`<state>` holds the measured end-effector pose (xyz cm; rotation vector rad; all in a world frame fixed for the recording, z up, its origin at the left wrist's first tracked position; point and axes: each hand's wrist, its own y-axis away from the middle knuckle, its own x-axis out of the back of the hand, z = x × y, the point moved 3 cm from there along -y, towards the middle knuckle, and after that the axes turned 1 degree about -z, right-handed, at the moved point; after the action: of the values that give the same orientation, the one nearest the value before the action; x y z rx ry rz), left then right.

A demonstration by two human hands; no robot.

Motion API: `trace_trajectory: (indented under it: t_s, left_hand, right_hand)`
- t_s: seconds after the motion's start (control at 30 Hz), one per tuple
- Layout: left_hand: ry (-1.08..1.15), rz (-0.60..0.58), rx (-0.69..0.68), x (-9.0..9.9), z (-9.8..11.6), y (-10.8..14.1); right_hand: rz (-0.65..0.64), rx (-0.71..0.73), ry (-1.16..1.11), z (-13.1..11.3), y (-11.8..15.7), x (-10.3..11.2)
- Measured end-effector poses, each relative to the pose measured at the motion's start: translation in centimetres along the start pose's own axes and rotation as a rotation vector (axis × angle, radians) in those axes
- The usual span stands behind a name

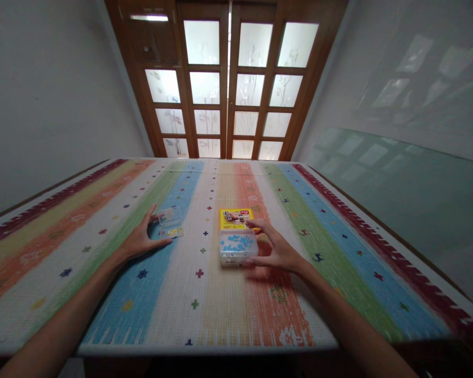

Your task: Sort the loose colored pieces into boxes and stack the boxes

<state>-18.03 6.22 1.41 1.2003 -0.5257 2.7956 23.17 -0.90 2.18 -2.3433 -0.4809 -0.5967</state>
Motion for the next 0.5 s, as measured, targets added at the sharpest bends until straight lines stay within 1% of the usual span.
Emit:
trace_trajectory:
  t_s: [0.07, 0.13, 0.23, 0.3, 0.4, 0.47, 0.5]
  left_hand:
    - [0.037, -0.027, 0.023, -0.1, 0.4, 0.0]
    - [0.104, -0.038, 0.014, -0.3, 0.7, -0.2]
    - [0.233, -0.014, -0.014, -0.7, 1.1, -0.4]
    - [0.294, 0.005, -0.044, -0.8, 2.0, -0.6]
    - [0.306, 0.036, -0.131, -0.9, 4.6, -0.8]
    - [0.292, 0.055, -0.229, -0.9, 7.2, -0.7]
    - [0.289, 0.051, -0.300, -0.9, 8.6, -0.6]
  right_hand:
    - [-0.007, -0.020, -0.002, 0.1, 0.0, 0.1]
    - [-0.004, -0.028, -0.002, 0.1, 0.1, 0.2]
    - [0.018, -0.021, 0.011, -0.1, -0.1, 0.6]
    - [0.034, -0.015, 0.024, -0.4, -0.3, 0.9]
    - [0.061, -0.017, 0.026, -1.0, -0.9, 1.3]
    - [0.082, -0.018, 0.024, -1.5, -1.3, 1.3]
    - [0.092, -0.012, 0.025, -1.7, -1.5, 1.4]
